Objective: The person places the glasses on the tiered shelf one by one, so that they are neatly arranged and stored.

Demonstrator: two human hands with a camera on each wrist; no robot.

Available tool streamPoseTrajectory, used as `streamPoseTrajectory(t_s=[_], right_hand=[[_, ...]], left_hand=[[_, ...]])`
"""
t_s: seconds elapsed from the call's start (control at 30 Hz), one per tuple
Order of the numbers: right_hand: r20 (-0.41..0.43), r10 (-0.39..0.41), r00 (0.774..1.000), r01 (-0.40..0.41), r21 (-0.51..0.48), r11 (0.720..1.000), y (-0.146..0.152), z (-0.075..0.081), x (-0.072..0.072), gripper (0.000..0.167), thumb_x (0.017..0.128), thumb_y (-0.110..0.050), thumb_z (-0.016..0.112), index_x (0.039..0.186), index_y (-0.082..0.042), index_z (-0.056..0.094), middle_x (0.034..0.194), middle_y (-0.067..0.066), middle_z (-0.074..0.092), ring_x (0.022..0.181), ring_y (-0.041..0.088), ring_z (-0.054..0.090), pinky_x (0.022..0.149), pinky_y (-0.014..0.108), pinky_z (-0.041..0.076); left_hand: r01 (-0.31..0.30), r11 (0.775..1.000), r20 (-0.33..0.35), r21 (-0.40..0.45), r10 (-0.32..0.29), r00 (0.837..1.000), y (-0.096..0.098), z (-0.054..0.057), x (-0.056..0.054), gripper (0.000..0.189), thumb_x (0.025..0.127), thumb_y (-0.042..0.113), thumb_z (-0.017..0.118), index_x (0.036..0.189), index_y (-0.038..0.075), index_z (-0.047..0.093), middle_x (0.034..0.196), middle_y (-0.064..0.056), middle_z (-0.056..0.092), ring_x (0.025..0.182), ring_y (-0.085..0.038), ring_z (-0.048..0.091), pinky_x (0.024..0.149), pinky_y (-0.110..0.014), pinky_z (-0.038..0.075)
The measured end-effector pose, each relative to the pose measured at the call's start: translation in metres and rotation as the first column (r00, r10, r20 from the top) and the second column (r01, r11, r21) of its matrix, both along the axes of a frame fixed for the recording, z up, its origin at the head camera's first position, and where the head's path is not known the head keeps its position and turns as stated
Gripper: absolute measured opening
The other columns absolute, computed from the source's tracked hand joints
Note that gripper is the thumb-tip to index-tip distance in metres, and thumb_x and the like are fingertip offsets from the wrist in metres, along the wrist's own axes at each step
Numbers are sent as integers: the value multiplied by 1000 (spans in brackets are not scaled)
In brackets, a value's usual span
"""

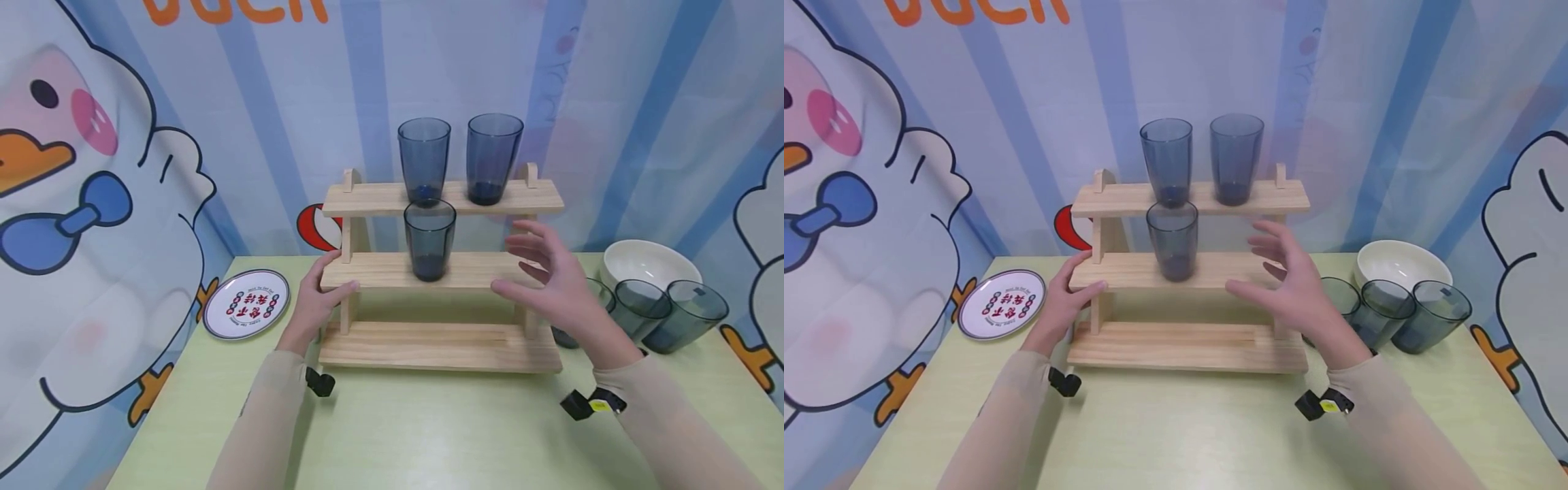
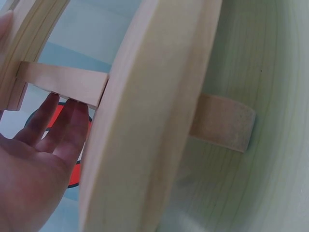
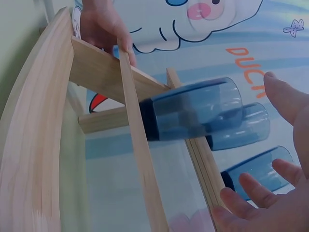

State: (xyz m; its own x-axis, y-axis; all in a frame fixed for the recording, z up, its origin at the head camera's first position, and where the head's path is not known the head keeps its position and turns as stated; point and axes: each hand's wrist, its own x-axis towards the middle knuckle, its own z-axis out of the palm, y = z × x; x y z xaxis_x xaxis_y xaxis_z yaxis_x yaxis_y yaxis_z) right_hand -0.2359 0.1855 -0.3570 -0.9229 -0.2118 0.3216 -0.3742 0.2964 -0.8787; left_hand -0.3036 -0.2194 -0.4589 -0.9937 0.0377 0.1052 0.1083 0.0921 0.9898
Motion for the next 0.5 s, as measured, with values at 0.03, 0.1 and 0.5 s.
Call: streamPoseTrajectory(t_s=[0.03, 0.1, 0.5], right_hand=[[-9, -1, 1000, 1, 10, 1000, 4, 1, 2, 85, 91, -11, 84, 160, -25, 37, 150, 7, 53, 141, 29, 50, 117, 37, 43], [-29, -4, 1000, 6, 40, 999, 12, 1, 5, 86, 92, -11, 83, 161, -26, 35, 152, 8, 52, 140, 28, 51, 113, 26, 44], [-84, -99, 992, 108, 109, 988, 60, -3, 18, 88, 91, -6, 83, 162, -28, 36, 151, 1, 52, 134, 3, 50, 102, 9, 43]], left_hand=[[1, 1000, -2, 1, -1, 1000, 0, 0, 0, 72, 95, 13, 78, 158, 28, 46, 157, -10, 46, 131, -30, 51, 111, -51, 45], [2, 1000, -10, 2, -2, 1000, 0, 0, 0, 73, 95, 12, 78, 158, 27, 46, 157, -10, 46, 131, -30, 51, 110, -52, 45], [-2, 1000, -32, -29, 1, 999, 0, -3, -1, 67, 95, 18, 79, 155, 28, 49, 154, -8, 49, 129, -30, 52, 111, -52, 45]])
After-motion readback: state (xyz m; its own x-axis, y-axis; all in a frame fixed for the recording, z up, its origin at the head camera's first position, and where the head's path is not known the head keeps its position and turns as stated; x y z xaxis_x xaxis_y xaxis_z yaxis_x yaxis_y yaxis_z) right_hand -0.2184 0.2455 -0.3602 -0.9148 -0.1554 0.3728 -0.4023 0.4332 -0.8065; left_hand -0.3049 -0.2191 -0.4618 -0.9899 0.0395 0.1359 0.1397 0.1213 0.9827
